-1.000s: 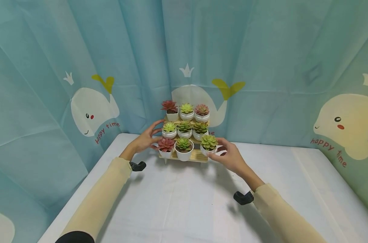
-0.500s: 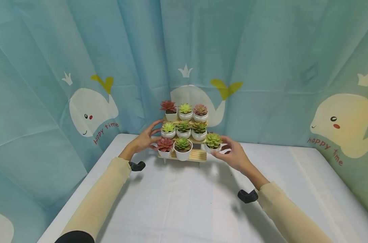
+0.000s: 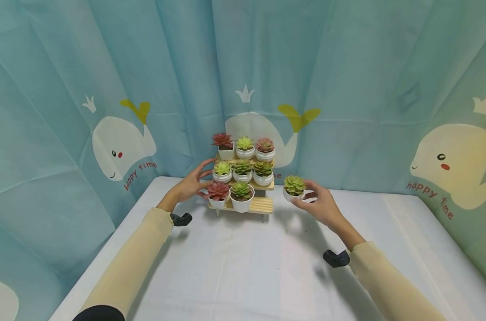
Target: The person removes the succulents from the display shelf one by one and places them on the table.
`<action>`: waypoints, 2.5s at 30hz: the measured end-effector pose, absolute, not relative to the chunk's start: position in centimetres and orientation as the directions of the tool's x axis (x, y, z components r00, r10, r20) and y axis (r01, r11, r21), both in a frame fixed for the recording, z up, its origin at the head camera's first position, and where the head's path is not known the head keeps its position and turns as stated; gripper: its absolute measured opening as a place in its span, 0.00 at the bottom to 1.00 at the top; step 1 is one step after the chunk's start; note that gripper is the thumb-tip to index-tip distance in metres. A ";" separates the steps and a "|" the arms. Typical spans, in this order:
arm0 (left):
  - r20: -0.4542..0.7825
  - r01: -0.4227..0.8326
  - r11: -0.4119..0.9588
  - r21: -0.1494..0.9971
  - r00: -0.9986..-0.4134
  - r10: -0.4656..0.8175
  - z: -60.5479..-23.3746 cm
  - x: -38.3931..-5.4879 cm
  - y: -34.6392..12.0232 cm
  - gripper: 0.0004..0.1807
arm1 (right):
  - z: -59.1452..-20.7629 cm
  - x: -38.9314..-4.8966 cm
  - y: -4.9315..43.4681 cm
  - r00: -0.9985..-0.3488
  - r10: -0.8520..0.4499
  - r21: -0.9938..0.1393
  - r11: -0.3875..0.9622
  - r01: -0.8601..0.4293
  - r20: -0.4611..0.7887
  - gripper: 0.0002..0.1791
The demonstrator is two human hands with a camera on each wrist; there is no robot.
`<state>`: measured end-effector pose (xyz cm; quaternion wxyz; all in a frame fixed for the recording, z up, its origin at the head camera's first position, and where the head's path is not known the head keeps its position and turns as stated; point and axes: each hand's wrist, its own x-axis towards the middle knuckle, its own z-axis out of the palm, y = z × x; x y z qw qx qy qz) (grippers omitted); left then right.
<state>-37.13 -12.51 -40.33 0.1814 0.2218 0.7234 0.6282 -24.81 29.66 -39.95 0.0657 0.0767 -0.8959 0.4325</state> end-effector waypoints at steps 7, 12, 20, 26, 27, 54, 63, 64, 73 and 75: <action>0.015 0.094 0.116 0.989 -0.838 0.545 -40.5 -37.3 -12.5 0.43 | -40.4 -25.2 31.0 -0.985 -0.046 -0.765 0.624 -0.159 0.167 0.44; 0.017 0.092 0.111 0.989 -0.837 0.546 -40.6 -37.4 -12.6 0.43 | -40.7 -25.6 31.7 -0.985 -0.026 -0.780 0.607 -0.149 0.168 0.43; 0.014 0.086 0.107 0.990 -0.837 0.547 -40.5 -37.3 -12.5 0.43 | -41.4 -26.1 32.4 -0.990 0.002 -0.792 0.600 -0.110 0.139 0.45; 0.002 0.076 0.113 0.991 -0.840 0.542 -40.4 -37.3 -12.5 0.43 | -41.9 -26.9 32.8 -0.994 0.022 -0.796 0.600 -0.075 0.110 0.47; 0.002 0.075 0.114 0.991 -0.840 0.542 -40.4 -37.2 -12.5 0.43 | -42.0 -27.0 32.9 -0.994 0.025 -0.798 0.599 -0.071 0.107 0.47; 0.019 0.093 0.106 0.990 -0.834 0.551 -40.6 -37.4 -12.6 0.43 | -45.1 -30.1 33.5 -0.997 0.071 -0.802 0.596 0.035 0.009 0.52; 0.017 0.090 0.108 0.990 -0.836 0.548 -40.6 -37.4 -12.6 0.43 | -45.5 -30.6 33.4 -0.998 0.063 -0.795 0.604 0.052 -0.017 0.51; 0.017 0.091 0.108 0.990 -0.836 0.549 -40.6 -37.4 -12.6 0.43 | -45.5 -30.7 33.5 -0.998 0.061 -0.797 0.602 0.052 -0.019 0.51; 0.011 0.083 0.108 0.991 -0.839 0.544 -40.5 -37.5 -12.5 0.43 | -45.4 -30.8 33.7 -0.997 0.046 -0.820 0.567 0.077 -0.061 0.52; 0.010 0.081 0.107 0.991 -0.840 0.542 -40.5 -37.5 -12.5 0.44 | -45.4 -30.9 33.8 -0.997 0.044 -0.824 0.560 0.083 -0.070 0.52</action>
